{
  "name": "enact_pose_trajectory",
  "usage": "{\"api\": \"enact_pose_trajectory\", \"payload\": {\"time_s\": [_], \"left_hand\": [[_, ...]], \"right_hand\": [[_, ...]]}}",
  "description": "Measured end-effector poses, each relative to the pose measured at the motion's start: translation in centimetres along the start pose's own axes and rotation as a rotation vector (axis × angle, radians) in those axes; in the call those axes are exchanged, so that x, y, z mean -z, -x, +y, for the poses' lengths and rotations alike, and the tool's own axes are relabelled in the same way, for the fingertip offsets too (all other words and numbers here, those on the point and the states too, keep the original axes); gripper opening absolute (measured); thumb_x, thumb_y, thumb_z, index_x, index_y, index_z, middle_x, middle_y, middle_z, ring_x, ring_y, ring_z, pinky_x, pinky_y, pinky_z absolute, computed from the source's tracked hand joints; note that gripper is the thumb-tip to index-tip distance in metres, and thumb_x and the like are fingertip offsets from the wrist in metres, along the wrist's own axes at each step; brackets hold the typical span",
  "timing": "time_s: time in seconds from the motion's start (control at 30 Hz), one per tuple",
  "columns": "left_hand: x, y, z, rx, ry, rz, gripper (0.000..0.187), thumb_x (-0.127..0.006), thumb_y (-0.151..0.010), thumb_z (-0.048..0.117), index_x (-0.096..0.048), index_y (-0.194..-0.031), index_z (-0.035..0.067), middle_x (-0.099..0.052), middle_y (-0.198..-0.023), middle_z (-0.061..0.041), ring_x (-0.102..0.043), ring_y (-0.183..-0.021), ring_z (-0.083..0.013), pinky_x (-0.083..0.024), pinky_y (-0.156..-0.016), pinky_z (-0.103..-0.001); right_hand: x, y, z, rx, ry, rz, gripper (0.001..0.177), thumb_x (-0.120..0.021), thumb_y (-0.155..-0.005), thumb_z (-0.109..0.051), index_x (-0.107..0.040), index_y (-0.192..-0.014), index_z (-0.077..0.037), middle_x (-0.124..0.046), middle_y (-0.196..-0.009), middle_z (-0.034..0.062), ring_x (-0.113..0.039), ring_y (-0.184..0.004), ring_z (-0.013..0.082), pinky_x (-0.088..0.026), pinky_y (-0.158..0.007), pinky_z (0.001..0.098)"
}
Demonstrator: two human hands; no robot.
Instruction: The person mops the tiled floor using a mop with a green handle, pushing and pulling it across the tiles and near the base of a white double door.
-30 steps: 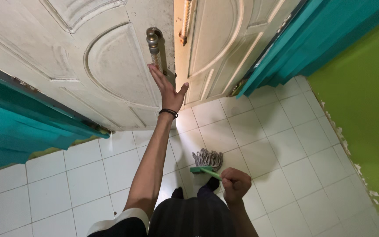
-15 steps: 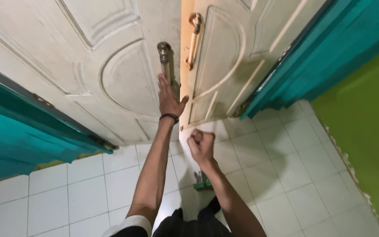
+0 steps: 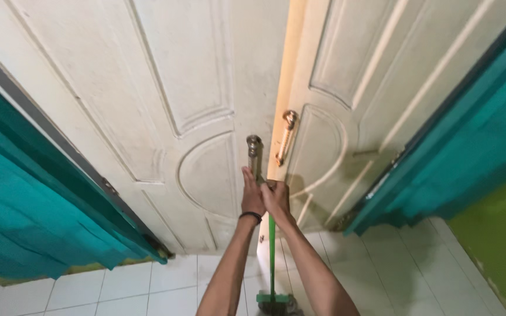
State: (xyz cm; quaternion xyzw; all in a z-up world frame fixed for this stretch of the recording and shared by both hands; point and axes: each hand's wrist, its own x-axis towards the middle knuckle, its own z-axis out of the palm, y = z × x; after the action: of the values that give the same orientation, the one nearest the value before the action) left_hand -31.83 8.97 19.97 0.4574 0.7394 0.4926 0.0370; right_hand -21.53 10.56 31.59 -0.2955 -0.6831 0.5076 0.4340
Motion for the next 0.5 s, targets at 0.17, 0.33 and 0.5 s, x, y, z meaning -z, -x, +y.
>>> {"api": "enact_pose_trajectory", "payload": {"time_s": [0.17, 0.33, 0.5], "left_hand": [[-0.9, -0.6, 0.3, 0.021, -0.029, 0.043, 0.091, -0.054, -0.095, 0.014, 0.01, -0.157, -0.006, 0.003, -0.166, -0.034, -0.003, -0.155, -0.0456, -0.018, -0.126, -0.043], [-0.3, -1.2, 0.7, 0.038, -0.051, 0.033, 0.09, -0.051, -0.094, 0.009, 0.01, -0.158, -0.005, 0.002, -0.168, -0.031, -0.007, -0.156, -0.0439, -0.021, -0.126, -0.042], [0.2, -2.2, 1.3, 0.195, -0.061, -0.058, 0.087, -0.05, -0.1, 0.015, 0.01, -0.16, 0.002, 0.001, -0.171, -0.026, -0.017, -0.153, -0.0404, -0.025, -0.123, -0.043]], "right_hand": [[0.1, -3.2, 1.4, -0.151, 0.142, -0.119, 0.029, -0.055, -0.085, -0.017, -0.062, -0.063, 0.001, -0.057, -0.051, 0.0048, -0.058, -0.05, 0.0133, -0.045, -0.05, 0.034], [-0.7, -5.5, 3.8, -0.203, 0.041, -0.144, 0.029, -0.056, -0.087, -0.018, -0.061, -0.066, 0.001, -0.057, -0.055, 0.0043, -0.055, -0.051, 0.0134, -0.044, -0.05, 0.0335], [-1.8, -7.0, 6.2, -0.176, -0.016, -0.161, 0.026, -0.057, -0.092, -0.016, -0.062, -0.081, 0.006, -0.06, -0.066, 0.0054, -0.055, -0.06, 0.0122, -0.046, -0.055, 0.0309]]}}
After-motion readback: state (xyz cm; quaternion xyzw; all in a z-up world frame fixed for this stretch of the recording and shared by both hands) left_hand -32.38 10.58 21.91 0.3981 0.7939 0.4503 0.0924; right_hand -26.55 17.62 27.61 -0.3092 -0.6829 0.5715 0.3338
